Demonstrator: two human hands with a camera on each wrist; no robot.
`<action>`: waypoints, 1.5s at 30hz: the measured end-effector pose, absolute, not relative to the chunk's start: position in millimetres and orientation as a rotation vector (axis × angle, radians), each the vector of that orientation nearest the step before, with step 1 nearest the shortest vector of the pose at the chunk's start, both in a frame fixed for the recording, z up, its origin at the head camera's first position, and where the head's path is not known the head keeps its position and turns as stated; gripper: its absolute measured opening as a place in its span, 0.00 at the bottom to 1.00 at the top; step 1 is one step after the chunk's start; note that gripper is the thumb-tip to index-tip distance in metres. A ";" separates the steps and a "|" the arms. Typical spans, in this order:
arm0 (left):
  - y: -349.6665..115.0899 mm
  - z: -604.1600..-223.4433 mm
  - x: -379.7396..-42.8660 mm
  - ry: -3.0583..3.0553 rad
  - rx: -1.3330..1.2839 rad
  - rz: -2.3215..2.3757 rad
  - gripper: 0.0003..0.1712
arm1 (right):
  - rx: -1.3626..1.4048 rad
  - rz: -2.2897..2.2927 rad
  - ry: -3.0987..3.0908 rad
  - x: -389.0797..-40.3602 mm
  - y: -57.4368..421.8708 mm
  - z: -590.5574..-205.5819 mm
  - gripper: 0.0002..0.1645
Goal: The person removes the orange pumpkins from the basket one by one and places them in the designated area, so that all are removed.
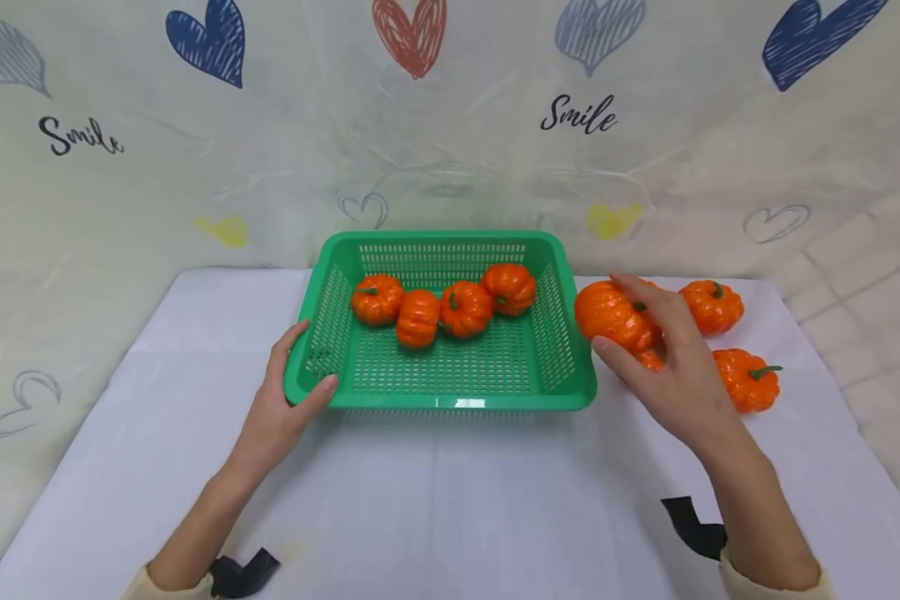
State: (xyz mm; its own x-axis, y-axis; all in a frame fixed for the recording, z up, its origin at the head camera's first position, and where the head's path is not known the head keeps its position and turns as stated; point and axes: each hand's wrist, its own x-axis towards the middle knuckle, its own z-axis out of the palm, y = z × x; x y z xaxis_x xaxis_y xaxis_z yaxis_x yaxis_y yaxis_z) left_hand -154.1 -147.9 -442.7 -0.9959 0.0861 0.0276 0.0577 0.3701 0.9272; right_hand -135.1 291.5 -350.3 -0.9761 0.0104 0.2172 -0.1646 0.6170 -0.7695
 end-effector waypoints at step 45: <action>-148.0 -444.8 -155.8 2.576 0.148 1.747 0.49 | -0.885 0.725 -2.735 -56.0 409.2 -417.6 0.56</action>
